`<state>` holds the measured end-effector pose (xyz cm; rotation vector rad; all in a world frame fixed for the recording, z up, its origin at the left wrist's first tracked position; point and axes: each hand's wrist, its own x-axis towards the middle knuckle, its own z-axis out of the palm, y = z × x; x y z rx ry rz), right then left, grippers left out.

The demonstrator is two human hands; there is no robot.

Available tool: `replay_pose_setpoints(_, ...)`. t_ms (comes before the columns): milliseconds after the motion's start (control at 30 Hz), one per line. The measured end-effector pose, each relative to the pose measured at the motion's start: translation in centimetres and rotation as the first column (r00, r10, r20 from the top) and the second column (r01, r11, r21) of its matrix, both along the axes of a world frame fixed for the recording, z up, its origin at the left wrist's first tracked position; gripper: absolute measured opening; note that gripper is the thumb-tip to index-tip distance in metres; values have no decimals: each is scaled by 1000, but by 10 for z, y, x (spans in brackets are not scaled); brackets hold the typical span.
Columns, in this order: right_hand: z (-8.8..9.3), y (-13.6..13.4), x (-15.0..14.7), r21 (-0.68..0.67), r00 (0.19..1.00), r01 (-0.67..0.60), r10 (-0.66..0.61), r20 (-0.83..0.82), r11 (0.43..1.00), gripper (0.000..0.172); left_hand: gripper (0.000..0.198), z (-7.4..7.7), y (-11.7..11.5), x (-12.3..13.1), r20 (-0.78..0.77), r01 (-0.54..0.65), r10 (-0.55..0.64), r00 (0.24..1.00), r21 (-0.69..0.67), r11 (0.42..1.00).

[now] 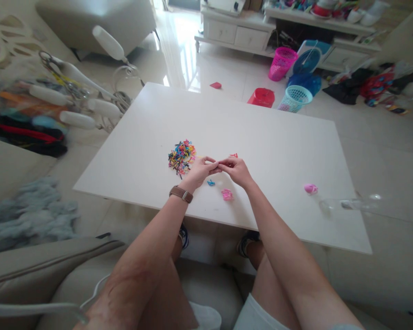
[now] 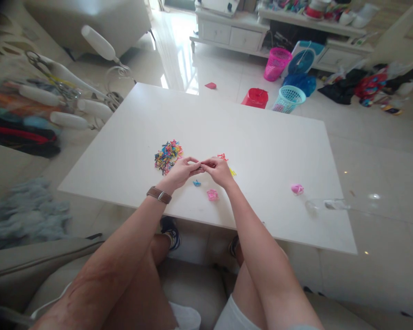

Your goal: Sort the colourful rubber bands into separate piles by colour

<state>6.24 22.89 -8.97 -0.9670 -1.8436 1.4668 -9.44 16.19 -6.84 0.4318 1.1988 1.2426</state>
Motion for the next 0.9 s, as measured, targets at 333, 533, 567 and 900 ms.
replay_pose_setpoints(333, 8, -3, 9, 28, 988, 151, -152, 33, 988, 22, 11, -7, 1, 2, 3, 118, -118, 993, 9, 993)
replay_pose_setpoints(533, 6, -3, 10, 3, 989, 144, -144, 18, 990, 22, 15, -7, 1, 5, -48, 108, -106, 993, 20, 994)
replay_pose_setpoints(567, 6, -3, 10, -1, 989, 145, -145, 16, 989, 22, 16, -7, 1, 5, -54, 100, -98, 994, 22, 995)
replay_pose_setpoints(900, 0, -1, 7, -100, 970, 239, -241, -13, 966, 21, 10, 0, 2, 8, -149, 65, -61, 987, 28, 997)
